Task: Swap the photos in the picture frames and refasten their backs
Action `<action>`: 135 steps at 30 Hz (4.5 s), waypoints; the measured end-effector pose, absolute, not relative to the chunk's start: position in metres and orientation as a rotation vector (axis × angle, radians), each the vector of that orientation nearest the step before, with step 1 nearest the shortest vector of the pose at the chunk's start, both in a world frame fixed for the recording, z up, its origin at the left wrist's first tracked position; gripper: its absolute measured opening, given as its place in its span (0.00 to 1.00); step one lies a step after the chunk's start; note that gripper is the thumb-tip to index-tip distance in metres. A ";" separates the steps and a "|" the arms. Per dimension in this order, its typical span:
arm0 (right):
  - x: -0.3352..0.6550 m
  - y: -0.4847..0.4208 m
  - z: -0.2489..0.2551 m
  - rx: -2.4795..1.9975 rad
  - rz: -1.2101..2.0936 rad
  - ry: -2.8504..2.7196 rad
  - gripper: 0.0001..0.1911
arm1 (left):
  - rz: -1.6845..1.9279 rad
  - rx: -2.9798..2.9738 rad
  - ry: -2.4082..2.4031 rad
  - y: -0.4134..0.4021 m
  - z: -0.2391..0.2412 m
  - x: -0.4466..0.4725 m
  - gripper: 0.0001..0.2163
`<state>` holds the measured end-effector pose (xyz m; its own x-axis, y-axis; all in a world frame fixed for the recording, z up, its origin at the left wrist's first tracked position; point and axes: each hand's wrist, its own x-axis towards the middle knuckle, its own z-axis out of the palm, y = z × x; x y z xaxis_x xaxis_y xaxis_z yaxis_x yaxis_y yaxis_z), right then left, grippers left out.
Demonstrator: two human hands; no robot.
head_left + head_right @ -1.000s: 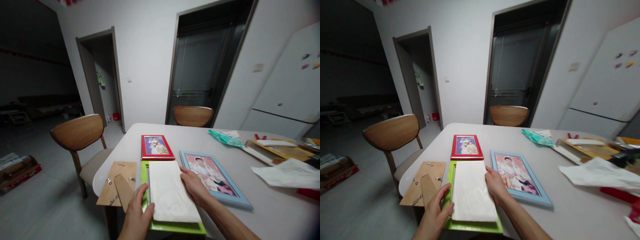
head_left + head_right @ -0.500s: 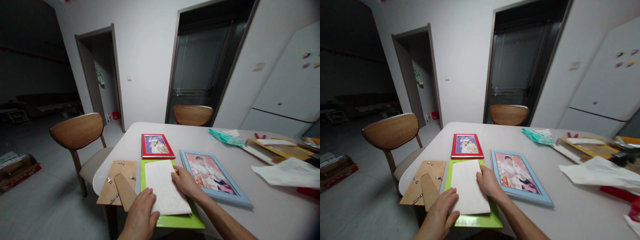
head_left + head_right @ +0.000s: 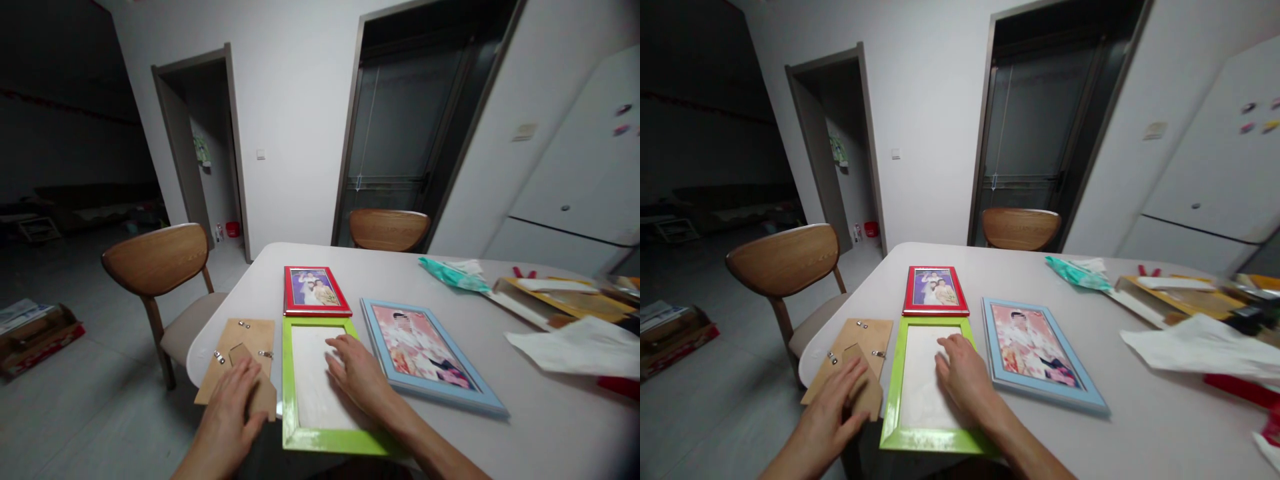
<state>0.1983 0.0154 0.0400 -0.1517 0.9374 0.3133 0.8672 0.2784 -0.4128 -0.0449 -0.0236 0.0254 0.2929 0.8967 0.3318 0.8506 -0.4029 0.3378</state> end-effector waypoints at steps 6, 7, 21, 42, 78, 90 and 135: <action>0.125 -0.002 0.057 -1.379 0.284 -2.280 0.17 | 0.542 2.319 1.932 -0.014 0.015 -0.094 0.26; 0.113 -0.004 0.056 -1.368 0.273 -2.327 0.20 | 0.563 2.329 1.933 -0.013 0.013 -0.096 0.25; 0.140 -0.024 0.069 -1.194 0.431 -2.106 0.26 | 1.145 2.495 1.627 -0.030 0.025 -0.055 0.18; 0.227 -0.042 0.027 -1.445 0.188 -2.177 0.16 | 0.496 2.492 1.430 -0.032 0.037 0.029 0.16; 0.244 0.012 0.024 -1.528 0.181 -2.063 0.10 | 0.453 2.407 1.401 -0.039 0.031 0.026 0.18; 0.204 -0.040 0.048 -1.130 0.314 -2.435 0.12 | 0.514 2.372 1.352 -0.037 0.034 0.024 0.15; 0.177 0.077 0.024 -1.698 0.244 -2.008 0.10 | 0.558 2.335 1.305 -0.035 0.023 0.019 0.22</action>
<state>0.1774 0.0769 0.0241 -0.1014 0.9620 0.2535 0.8731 0.2082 -0.4408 0.0193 -0.0352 0.0226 0.4827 0.8638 0.1446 0.7014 -0.4802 0.5268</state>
